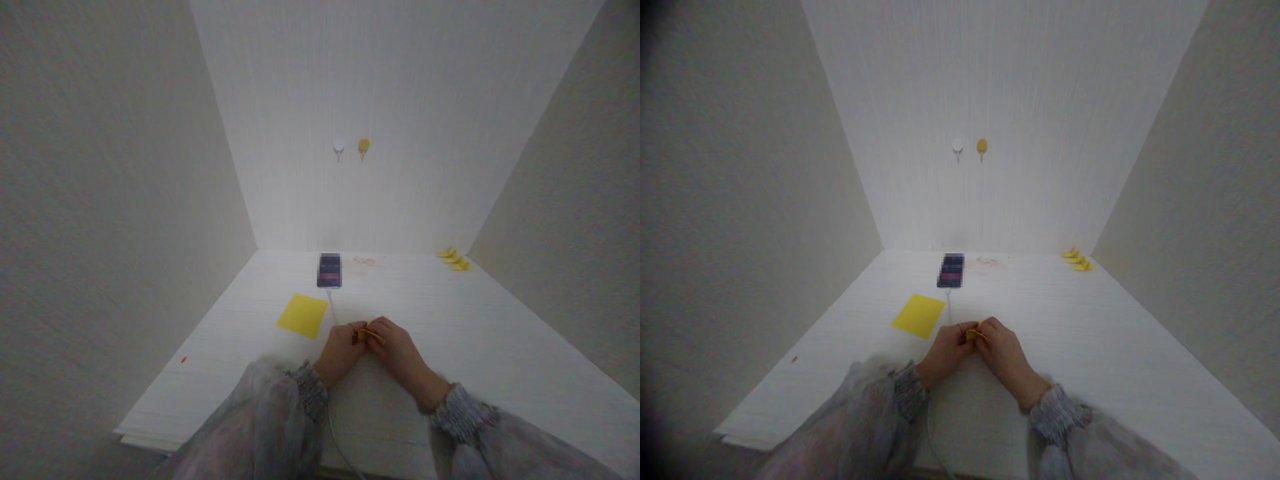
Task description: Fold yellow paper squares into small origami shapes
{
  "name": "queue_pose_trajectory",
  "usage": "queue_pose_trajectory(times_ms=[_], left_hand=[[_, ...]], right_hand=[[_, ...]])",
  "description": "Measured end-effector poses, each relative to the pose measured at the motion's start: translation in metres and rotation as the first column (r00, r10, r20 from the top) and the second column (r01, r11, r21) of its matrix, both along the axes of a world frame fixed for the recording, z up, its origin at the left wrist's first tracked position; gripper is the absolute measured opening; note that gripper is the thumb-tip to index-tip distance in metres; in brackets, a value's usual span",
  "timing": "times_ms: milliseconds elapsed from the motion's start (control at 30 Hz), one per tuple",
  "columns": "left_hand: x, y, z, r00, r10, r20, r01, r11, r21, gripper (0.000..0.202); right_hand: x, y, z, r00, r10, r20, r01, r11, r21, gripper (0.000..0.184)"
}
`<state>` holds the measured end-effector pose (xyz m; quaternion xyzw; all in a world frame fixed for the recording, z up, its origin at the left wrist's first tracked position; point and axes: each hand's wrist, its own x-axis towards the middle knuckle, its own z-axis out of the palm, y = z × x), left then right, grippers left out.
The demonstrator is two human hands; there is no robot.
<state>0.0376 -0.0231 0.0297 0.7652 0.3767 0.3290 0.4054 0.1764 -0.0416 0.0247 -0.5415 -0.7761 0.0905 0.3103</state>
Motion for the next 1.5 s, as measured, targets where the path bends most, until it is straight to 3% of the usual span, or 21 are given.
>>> queue_pose_trajectory(times_ms=[367,567,733,967,1267,1500], left_hand=[[0.0,0.005,-0.01,0.997,0.079,-0.016,-0.079,0.996,-0.044,0.036],[-0.001,0.005,-0.007,1.0,-0.012,0.012,0.012,0.998,-0.059,0.033],[-0.003,0.006,-0.009,1.0,0.007,-0.004,-0.007,0.999,-0.05,0.037],[0.0,0.003,-0.004,1.0,-0.004,-0.02,0.002,0.998,-0.067,0.036],[-0.003,0.007,-0.011,1.0,0.003,0.014,-0.001,0.996,-0.09,0.034],[-0.002,0.006,-0.01,0.998,-0.028,0.059,0.037,0.989,-0.143,0.033]], right_hand=[[0.001,0.004,0.001,0.992,-0.062,-0.109,0.064,0.998,0.019,0.015],[0.003,0.003,0.002,0.996,-0.075,-0.037,0.075,0.997,-0.025,0.017],[0.005,0.006,0.0,0.992,-0.078,-0.097,0.07,0.995,-0.077,0.019],[0.002,0.005,0.003,0.981,-0.181,-0.074,0.17,0.976,-0.134,0.018],[0.01,0.01,-0.005,0.967,-0.08,-0.241,0.033,0.981,-0.193,0.022],[0.009,0.01,-0.006,0.956,-0.116,-0.27,0.064,0.979,-0.192,0.022]])
